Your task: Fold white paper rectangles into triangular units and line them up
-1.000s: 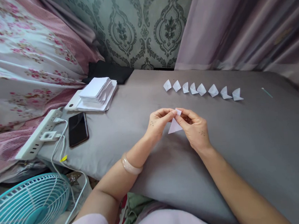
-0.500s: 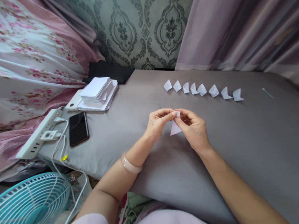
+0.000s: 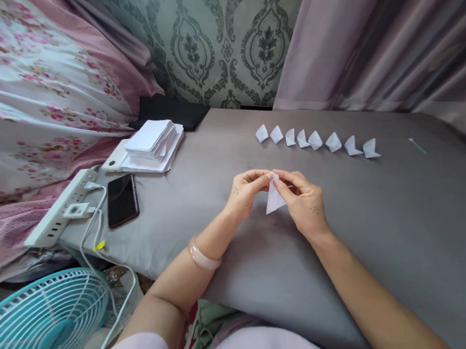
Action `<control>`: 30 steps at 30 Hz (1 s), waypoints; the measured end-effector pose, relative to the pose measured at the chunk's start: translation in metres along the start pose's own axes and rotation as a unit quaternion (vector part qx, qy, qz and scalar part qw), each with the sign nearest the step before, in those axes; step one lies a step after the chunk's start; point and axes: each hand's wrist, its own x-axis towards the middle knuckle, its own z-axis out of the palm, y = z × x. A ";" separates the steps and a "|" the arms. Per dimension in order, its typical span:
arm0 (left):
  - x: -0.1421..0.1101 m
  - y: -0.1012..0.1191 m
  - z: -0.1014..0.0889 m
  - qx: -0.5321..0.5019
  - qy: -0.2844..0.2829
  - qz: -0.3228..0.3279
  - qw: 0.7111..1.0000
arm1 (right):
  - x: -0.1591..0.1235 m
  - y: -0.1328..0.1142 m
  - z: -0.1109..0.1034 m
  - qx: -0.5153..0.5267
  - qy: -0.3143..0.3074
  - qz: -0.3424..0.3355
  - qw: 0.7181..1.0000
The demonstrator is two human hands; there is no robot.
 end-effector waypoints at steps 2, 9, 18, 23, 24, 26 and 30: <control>0.000 0.000 0.000 -0.007 0.010 -0.004 1.000 | 0.000 -0.001 0.000 -0.006 -0.004 -0.003 1.000; 0.000 0.002 -0.002 -0.008 0.017 -0.004 1.000 | -0.001 -0.005 0.000 -0.040 -0.021 -0.034 0.998; 0.000 0.003 -0.002 -0.020 0.005 -0.017 1.000 | 0.001 -0.004 -0.005 -0.232 -0.047 -0.239 0.942; 0.000 0.003 -0.003 -0.031 0.001 -0.027 0.999 | -0.002 -0.002 -0.007 -0.341 -0.069 -0.287 0.893; 0.001 0.003 -0.004 -0.034 0.001 -0.032 0.999 | -0.002 -0.002 -0.007 -0.356 -0.069 -0.287 0.887; 0.001 0.003 -0.004 -0.042 -0.002 -0.043 0.998 | -0.003 -0.002 -0.007 -0.373 -0.069 -0.279 0.882; 0.003 0.002 -0.004 -0.072 -0.021 -0.098 0.992 | -0.001 -0.003 -0.008 -0.314 -0.073 -0.236 0.917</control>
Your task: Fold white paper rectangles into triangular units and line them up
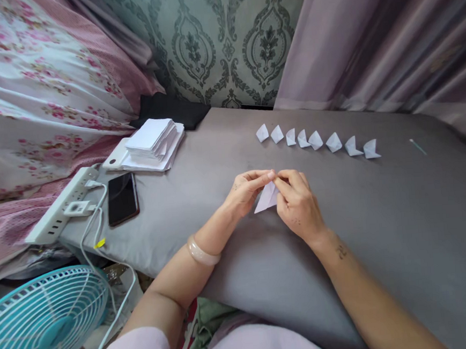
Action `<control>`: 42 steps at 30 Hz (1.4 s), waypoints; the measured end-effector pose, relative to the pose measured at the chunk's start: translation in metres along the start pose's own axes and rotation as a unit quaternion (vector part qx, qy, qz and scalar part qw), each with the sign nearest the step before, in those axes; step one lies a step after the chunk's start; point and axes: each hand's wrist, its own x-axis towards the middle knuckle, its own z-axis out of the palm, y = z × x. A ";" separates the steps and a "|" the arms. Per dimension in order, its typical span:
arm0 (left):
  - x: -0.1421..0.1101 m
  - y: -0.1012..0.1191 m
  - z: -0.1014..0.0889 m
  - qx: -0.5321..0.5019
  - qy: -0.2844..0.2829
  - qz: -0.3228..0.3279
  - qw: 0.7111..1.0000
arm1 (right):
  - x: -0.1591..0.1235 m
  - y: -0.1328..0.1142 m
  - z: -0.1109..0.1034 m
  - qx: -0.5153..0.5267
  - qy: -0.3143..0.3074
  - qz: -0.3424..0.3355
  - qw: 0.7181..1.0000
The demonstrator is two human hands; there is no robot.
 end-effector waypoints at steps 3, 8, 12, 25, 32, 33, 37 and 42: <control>0.001 0.000 0.000 -0.021 -0.012 -0.018 1.000 | 0.004 0.003 -0.006 0.157 -0.001 0.071 0.985; 0.002 -0.004 -0.001 0.003 0.005 0.021 1.000 | 0.008 0.006 -0.006 0.397 -0.010 0.273 0.876; 0.004 -0.011 -0.001 0.024 0.027 0.054 0.998 | 0.006 0.005 0.006 0.402 0.031 0.361 0.841; 0.001 -0.016 0.005 0.152 0.069 0.111 0.980 | 0.004 0.015 0.014 0.444 0.003 0.414 0.795; 0.002 -0.019 0.004 0.146 0.088 0.104 0.980 | 0.002 0.015 0.022 0.483 0.006 0.449 0.751; 0.002 -0.020 0.004 0.144 0.089 0.103 0.980 | 0.002 0.015 0.022 0.485 0.008 0.454 0.747; 0.004 -0.018 0.002 0.137 0.074 0.097 0.983 | 0.003 0.017 0.020 0.494 0.005 0.462 0.736; 0.004 -0.009 -0.002 0.099 0.007 0.088 0.991 | 0.009 0.030 0.007 0.549 0.000 0.449 0.705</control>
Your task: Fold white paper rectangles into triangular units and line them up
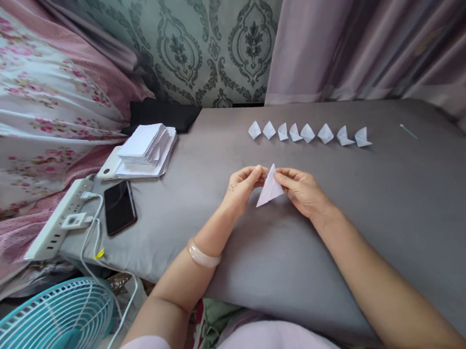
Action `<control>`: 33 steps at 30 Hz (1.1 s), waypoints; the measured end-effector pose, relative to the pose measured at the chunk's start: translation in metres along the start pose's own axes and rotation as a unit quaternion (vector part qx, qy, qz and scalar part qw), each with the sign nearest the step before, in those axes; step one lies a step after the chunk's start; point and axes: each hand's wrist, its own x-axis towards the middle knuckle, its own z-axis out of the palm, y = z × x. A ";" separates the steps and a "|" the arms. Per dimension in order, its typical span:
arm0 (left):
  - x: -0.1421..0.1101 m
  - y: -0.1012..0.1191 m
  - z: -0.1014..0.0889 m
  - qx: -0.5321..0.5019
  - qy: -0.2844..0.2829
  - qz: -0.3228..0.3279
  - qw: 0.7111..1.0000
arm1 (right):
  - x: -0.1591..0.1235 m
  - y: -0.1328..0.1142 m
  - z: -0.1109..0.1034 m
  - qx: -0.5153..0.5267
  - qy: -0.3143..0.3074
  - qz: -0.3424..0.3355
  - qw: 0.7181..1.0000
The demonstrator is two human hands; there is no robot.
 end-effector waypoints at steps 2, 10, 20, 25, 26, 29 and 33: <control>0.000 0.003 -0.001 -0.009 -0.003 -0.013 1.000 | 0.002 -0.006 -0.006 0.035 -0.017 0.008 0.999; -0.005 0.002 0.005 -0.035 -0.056 -0.086 0.994 | 0.003 -0.009 -0.016 0.079 -0.075 0.034 0.993; -0.008 0.004 0.007 0.043 -0.072 -0.058 0.995 | 0.005 -0.010 -0.021 0.073 -0.095 0.047 0.992; -0.006 0.000 0.004 0.165 -0.035 0.025 0.985 | 0.006 -0.007 -0.021 0.029 -0.065 0.014 0.997; -0.006 -0.001 0.003 0.190 -0.035 0.034 0.981 | 0.006 -0.006 -0.021 0.012 -0.058 0.000 0.998; -0.004 -0.004 -0.001 0.244 -0.061 0.044 0.967 | 0.006 -0.004 -0.021 -0.064 -0.046 -0.052 0.996; -0.002 -0.007 -0.004 0.275 -0.092 0.036 0.956 | 0.003 -0.004 -0.017 -0.176 -0.059 -0.129 0.974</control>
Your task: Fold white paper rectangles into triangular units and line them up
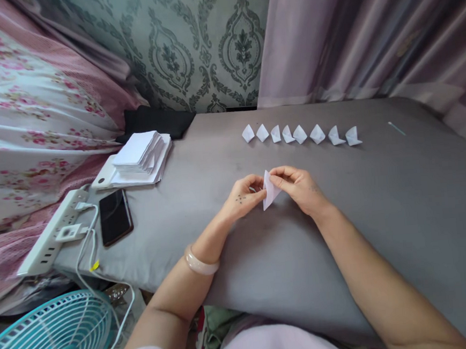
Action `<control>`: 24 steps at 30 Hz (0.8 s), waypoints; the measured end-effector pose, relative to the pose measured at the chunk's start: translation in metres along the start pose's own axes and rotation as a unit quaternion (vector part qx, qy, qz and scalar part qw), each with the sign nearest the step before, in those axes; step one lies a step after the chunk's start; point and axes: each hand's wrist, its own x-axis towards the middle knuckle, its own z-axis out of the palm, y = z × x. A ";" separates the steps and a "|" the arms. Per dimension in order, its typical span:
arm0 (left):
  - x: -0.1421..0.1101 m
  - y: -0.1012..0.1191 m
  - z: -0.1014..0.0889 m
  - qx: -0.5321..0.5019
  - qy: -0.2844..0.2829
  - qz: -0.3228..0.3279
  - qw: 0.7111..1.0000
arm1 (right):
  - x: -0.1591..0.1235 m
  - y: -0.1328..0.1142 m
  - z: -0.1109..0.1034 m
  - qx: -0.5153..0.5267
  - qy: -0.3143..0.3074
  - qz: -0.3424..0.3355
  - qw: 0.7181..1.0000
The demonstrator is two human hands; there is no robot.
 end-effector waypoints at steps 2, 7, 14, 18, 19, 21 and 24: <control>0.000 -0.002 0.001 0.006 0.011 0.003 1.000 | -0.002 -0.003 0.003 -0.047 0.000 -0.039 0.998; -0.001 -0.005 0.005 0.061 0.151 0.072 0.984 | -0.009 -0.003 0.018 -0.163 0.053 -0.125 0.977; -0.003 -0.008 0.010 0.181 0.194 0.146 0.953 | -0.014 0.004 0.035 -0.191 0.103 -0.153 0.964; -0.004 -0.007 0.012 0.193 0.192 0.155 0.950 | -0.016 0.005 0.037 -0.199 0.114 -0.181 0.956; -0.004 -0.006 0.012 0.193 0.188 0.153 0.951 | -0.016 0.005 0.037 -0.204 0.118 -0.186 0.954; -0.006 -0.004 0.012 0.194 0.183 0.146 0.953 | -0.015 0.007 0.036 -0.214 0.129 -0.196 0.948; -0.008 -0.002 0.012 0.204 0.188 0.139 0.951 | -0.015 0.012 0.035 -0.231 0.143 -0.216 0.938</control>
